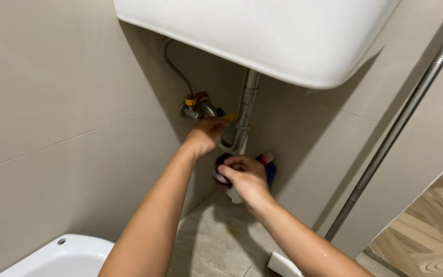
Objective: Manually washing bathroom floor mats using detergent, water, and a brush.
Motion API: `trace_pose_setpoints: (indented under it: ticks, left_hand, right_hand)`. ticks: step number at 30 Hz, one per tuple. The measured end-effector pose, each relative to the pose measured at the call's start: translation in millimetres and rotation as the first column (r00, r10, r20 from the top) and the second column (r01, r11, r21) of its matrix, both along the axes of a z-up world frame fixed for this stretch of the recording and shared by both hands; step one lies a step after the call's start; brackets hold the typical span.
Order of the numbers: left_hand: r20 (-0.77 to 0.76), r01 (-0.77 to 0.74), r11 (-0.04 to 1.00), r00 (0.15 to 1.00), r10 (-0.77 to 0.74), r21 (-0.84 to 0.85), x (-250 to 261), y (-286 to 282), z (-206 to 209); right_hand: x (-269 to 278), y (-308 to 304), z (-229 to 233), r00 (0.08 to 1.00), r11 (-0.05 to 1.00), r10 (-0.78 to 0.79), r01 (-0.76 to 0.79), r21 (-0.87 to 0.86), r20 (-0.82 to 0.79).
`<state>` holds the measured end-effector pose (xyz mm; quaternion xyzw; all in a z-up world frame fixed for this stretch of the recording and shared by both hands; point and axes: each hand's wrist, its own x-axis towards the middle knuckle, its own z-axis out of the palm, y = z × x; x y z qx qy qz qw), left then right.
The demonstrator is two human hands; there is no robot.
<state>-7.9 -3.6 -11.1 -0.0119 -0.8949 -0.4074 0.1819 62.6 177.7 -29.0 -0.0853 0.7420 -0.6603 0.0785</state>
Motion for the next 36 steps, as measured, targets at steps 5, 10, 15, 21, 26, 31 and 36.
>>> trace_pose_setpoints:
  ticks: [5,10,15,21,26,31,36]
  left_hand:
    - [0.011,0.087,0.996,0.996,-0.087,0.035,11.8,9.9,-20.2]
    - [0.085,0.021,0.990,0.996,-0.033,0.143,43.6,38.6,-3.3]
    - [-0.010,-0.104,0.989,0.994,0.106,0.104,64.6,53.3,15.7]
    - [-0.023,-0.141,0.984,0.989,0.144,0.107,81.3,57.5,17.5]
    - [0.019,-0.200,0.979,0.980,0.200,0.049,85.9,57.5,9.3]
    - [0.025,-0.209,0.978,0.977,0.210,-0.023,96.6,63.7,9.7]
    - [0.120,-0.251,0.966,0.959,0.257,-0.063,100.4,71.2,7.2]
  right_hand:
    - [-24.5,41.1,-44.2,0.994,0.995,-0.093,0.091,-0.036,-0.059]
    - [-26.6,67.6,-37.9,0.992,0.988,-0.120,0.122,-0.090,0.022]
    - [-23.1,77.3,-17.3,0.990,0.988,-0.138,0.141,-0.069,0.040]
    - [-29.7,83.2,-18.1,0.991,0.961,-0.115,0.127,-0.245,0.061]
    - [-26.3,92.8,-6.8,0.993,0.961,-0.096,0.109,-0.252,0.063]
    - [-29.4,105.6,-0.5,0.993,0.976,-0.103,0.112,-0.186,0.060]
    - [-45.1,116.1,-12.2,0.997,0.977,-0.069,0.072,-0.200,0.022]
